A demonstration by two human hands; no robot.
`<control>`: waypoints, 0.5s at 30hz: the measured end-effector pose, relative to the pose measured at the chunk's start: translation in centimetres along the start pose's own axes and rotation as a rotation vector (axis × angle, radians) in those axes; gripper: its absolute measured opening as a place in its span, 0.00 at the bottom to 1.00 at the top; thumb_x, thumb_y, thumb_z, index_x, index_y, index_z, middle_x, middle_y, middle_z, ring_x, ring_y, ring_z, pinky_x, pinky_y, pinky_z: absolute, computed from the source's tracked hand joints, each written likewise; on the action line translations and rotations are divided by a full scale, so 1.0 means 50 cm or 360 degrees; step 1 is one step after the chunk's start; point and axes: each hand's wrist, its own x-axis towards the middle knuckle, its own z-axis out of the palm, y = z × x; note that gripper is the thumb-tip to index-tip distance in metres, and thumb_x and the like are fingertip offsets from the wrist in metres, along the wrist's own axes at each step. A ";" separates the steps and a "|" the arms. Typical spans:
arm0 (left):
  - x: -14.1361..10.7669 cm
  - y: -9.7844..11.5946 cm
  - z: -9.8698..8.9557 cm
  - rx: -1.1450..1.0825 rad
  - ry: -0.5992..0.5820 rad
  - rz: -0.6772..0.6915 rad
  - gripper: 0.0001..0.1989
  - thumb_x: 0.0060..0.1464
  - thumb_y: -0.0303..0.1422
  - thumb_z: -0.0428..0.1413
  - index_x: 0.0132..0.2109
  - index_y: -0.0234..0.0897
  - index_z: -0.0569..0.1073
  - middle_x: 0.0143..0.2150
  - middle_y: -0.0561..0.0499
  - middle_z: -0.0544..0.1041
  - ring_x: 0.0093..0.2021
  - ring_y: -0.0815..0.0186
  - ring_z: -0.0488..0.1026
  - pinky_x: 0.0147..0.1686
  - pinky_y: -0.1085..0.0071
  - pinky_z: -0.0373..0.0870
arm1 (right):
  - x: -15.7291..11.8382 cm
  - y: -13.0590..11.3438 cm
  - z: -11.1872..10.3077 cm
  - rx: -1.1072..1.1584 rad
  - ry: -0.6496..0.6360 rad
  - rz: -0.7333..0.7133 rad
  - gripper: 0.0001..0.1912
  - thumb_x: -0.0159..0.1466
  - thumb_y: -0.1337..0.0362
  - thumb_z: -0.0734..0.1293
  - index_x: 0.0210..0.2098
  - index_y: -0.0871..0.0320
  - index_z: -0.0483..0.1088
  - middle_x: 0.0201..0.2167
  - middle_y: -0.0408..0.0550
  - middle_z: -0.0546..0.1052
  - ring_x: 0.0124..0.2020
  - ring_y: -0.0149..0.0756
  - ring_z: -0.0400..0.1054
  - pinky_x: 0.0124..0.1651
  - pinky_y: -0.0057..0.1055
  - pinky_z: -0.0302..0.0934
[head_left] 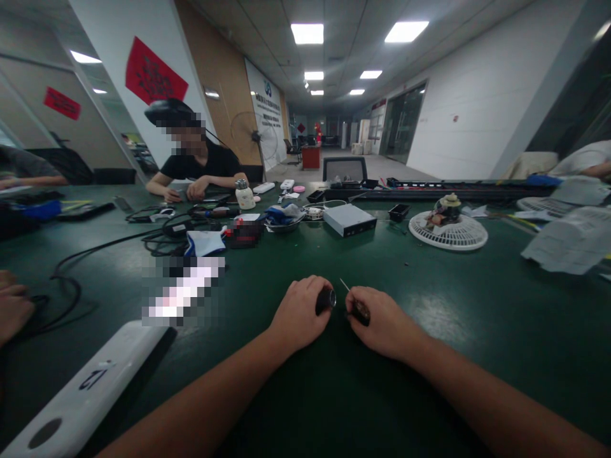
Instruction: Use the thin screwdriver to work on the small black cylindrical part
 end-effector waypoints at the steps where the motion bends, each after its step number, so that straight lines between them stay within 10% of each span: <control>1: 0.000 0.000 0.000 0.0006 -0.0004 0.0010 0.12 0.52 0.27 0.57 0.45 0.41 0.71 0.44 0.51 0.74 0.45 0.60 0.70 0.46 0.62 0.64 | 0.000 0.000 0.003 0.0026 0.0012 -0.0006 0.09 0.56 0.76 0.66 0.32 0.55 0.67 0.29 0.40 0.71 0.30 0.33 0.65 0.32 0.29 0.56; 15: 0.003 -0.002 0.000 -0.0037 -0.0134 0.0295 0.16 0.56 0.33 0.60 0.52 0.46 0.72 0.46 0.53 0.76 0.47 0.60 0.69 0.50 0.59 0.60 | 0.007 0.005 0.005 0.0397 0.0385 0.0130 0.08 0.58 0.72 0.70 0.31 0.56 0.66 0.31 0.40 0.74 0.33 0.34 0.69 0.38 0.31 0.61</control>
